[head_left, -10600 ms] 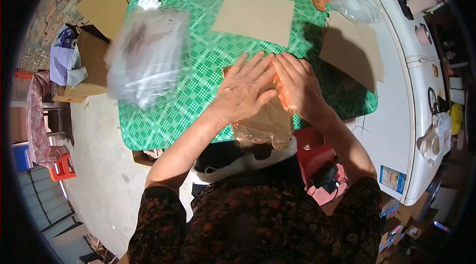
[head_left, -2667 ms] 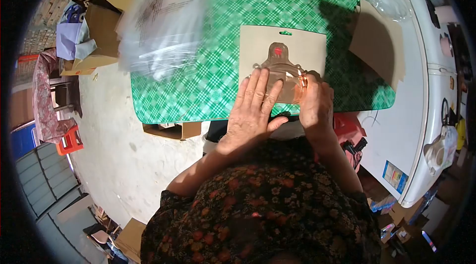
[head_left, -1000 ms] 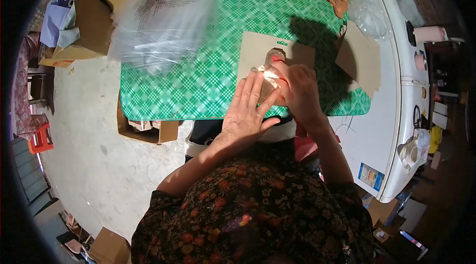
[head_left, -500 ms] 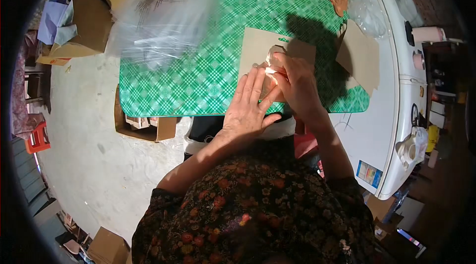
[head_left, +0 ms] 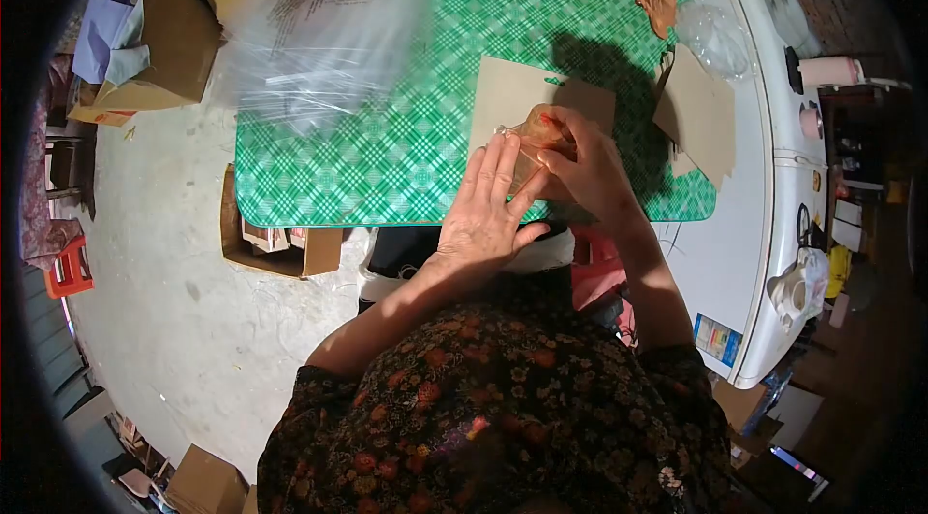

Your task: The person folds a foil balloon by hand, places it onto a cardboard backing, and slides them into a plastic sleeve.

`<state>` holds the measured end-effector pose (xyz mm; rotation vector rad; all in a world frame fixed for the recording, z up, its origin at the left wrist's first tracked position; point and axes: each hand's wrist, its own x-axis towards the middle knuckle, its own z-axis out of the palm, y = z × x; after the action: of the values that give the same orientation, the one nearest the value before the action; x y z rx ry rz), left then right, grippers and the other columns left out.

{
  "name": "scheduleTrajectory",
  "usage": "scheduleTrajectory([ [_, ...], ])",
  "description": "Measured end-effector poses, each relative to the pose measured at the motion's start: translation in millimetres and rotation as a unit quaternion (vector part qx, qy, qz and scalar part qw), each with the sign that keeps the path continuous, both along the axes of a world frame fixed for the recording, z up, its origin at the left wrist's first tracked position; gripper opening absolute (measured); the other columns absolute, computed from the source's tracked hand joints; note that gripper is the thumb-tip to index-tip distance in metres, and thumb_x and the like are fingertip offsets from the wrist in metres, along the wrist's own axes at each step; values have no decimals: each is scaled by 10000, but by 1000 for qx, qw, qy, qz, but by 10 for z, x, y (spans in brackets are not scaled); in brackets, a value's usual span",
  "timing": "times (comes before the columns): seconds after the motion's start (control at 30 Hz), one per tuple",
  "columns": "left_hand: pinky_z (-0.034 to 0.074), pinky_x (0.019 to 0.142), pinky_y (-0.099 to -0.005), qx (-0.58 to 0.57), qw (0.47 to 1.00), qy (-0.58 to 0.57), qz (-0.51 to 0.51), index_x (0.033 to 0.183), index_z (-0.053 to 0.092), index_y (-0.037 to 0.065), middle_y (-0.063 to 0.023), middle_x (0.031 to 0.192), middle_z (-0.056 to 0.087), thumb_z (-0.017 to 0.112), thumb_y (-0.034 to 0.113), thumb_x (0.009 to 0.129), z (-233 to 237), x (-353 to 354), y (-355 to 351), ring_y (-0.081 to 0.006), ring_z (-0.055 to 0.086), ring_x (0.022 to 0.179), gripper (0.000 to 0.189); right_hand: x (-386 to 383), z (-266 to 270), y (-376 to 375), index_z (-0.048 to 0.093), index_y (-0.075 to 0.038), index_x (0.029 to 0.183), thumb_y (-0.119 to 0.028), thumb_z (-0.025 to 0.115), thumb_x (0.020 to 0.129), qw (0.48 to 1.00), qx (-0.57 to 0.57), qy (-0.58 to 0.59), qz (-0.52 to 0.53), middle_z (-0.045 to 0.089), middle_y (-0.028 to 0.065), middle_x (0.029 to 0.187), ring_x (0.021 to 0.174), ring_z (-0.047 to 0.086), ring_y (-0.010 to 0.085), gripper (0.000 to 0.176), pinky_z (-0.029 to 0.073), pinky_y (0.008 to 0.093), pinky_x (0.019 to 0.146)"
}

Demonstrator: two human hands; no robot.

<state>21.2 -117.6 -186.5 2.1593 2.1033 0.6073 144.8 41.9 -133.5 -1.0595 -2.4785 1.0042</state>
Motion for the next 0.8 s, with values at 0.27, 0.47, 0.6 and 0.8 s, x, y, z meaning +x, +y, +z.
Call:
scheduleTrajectory([
  [0.27,200,1307,-560,-13,1000,-9,6,1600,475,207,-327,1717,190,662,656,925,-22,18,9,-463,185,1612,832,5,78,-151,723,-118,1194,-192,720,906,952,265,-150,36,690,99,1062,1101,620,320,298,428,504,942],
  [0.47,193,1308,-559,-14,1000,-13,2,1644,400,202,-331,1718,180,649,667,931,-28,11,6,-466,182,1611,887,11,18,-131,725,-100,970,-192,667,932,966,241,-86,37,634,74,977,1044,597,317,115,443,498,902],
  [0.6,204,1305,-562,-11,1000,-6,1,1670,348,190,-334,1716,181,639,681,931,-48,14,1,-470,187,1607,934,78,-146,147,696,-69,929,-195,657,928,964,237,1,119,620,85,972,1013,594,320,132,455,485,868],
  [0.8,200,1306,-560,-12,1000,-5,-3,1673,334,169,-323,1717,192,600,697,947,-54,6,2,-469,188,1607,937,-19,-256,123,652,-51,968,-200,685,866,924,352,-102,110,590,126,967,982,586,339,183,450,495,869],
])
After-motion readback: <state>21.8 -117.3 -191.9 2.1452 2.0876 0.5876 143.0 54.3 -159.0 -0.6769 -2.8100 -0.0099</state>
